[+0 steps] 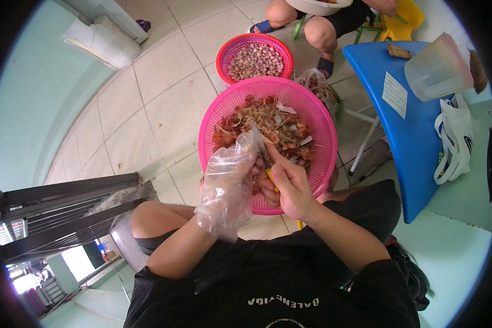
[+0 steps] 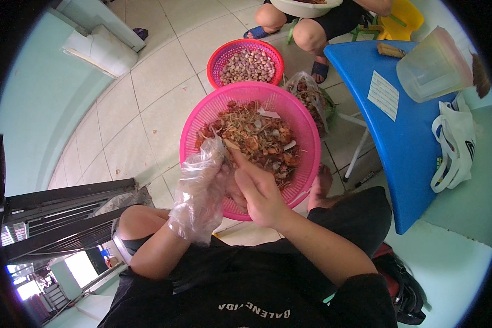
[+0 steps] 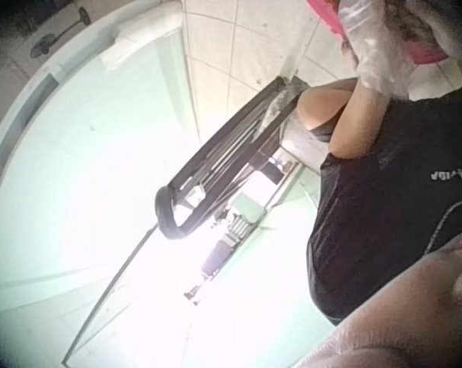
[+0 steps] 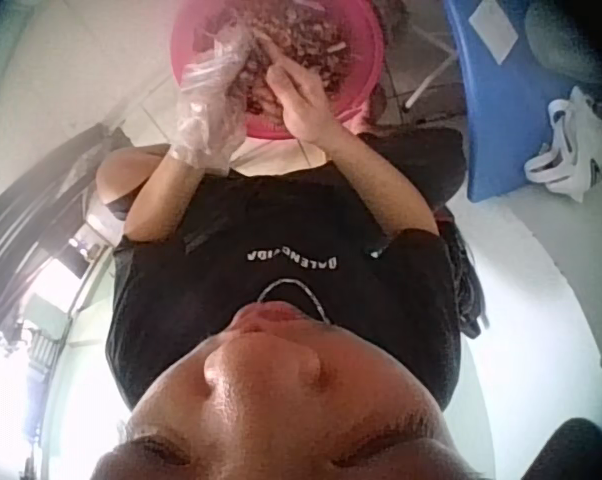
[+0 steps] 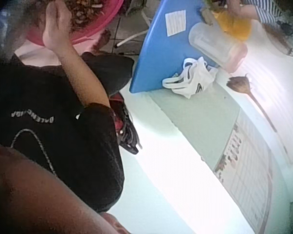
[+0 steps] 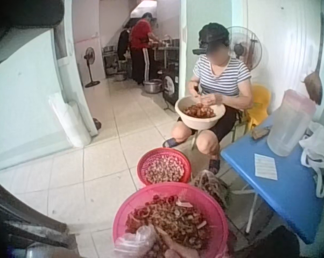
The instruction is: The person uses a knife and a fork to peel and trim shallots, placing the cleaned shallots into a separate pink basket.
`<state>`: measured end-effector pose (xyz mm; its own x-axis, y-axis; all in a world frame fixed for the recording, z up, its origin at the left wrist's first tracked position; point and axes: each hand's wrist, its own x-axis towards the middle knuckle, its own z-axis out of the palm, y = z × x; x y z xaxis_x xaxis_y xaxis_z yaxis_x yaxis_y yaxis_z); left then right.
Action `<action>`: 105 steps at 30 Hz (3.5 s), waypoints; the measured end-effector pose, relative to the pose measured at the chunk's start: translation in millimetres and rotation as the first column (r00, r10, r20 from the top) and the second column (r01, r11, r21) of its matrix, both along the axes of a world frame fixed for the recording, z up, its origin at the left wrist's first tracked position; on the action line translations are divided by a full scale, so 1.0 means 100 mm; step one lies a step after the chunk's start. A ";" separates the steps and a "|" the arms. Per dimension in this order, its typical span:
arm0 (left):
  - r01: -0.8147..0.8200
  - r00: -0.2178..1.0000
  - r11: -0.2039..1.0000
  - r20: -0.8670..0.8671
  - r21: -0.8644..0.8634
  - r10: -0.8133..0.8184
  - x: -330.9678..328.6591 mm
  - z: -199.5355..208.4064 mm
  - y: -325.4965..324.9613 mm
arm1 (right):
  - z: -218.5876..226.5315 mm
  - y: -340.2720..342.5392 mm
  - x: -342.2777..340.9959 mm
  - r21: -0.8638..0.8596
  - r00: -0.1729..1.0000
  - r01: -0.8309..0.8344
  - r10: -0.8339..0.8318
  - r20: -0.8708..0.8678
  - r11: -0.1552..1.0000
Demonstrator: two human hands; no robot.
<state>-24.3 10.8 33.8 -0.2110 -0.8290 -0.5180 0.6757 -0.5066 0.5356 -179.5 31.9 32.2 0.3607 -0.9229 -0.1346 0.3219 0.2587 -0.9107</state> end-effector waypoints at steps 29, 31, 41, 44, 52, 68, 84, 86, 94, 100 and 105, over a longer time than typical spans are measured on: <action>-0.046 0.997 0.998 0.057 -0.046 0.048 -0.05 0.06 -0.07 | 0.13 -0.03 -0.07 -0.243 0.936 -0.047 -0.042 -0.349 0.969; -0.049 0.995 0.997 0.086 -0.066 0.054 -0.04 0.04 -0.07 | 0.11 -0.03 -0.08 -0.101 0.977 -0.043 0.021 -0.211 0.994; -0.040 0.999 0.999 0.012 0.023 0.039 0.02 0.11 -0.04 | 0.25 -0.06 -0.14 -0.018 0.985 -0.141 0.138 -0.105 0.990; -0.019 1.000 1.000 0.014 0.022 0.018 0.09 0.01 -0.04 | 0.25 -0.06 -0.14 -0.032 0.986 -0.135 0.131 -0.107 0.990; -0.052 0.997 0.998 0.056 -0.040 0.055 0.05 0.05 -0.05 | 0.16 -0.05 -0.19 0.066 0.992 -0.117 0.119 -0.037 0.991; -0.010 1.000 1.000 -0.006 -0.013 0.010 0.12 0.01 -0.02 | 0.08 -0.15 -0.15 -0.495 0.926 -0.155 -0.048 -0.373 0.855; 0.209 0.865 0.919 0.502 -0.335 -0.014 0.07 -0.13 -0.02 | 0.19 0.02 -0.12 0.071 0.984 -0.166 0.161 0.073 0.984; 0.302 0.744 0.855 0.665 -0.422 0.066 0.10 -0.26 -0.01 | 0.14 0.05 -0.08 0.087 0.989 -0.123 0.115 0.088 0.989; 0.261 0.868 0.939 0.481 -0.224 -0.127 0.05 0.01 0.00 | 0.16 -0.01 -0.03 0.064 0.987 -0.065 0.054 0.152 0.996; 0.119 0.974 0.988 0.203 -0.095 -0.098 -0.07 0.22 0.00 | 0.16 -0.04 -0.06 0.189 0.917 -0.169 0.084 0.390 0.967; 0.022 0.987 0.995 0.163 -0.094 -0.006 -0.01 0.03 -0.02 | 0.16 -0.03 -0.05 0.190 0.897 -0.202 0.104 0.430 0.961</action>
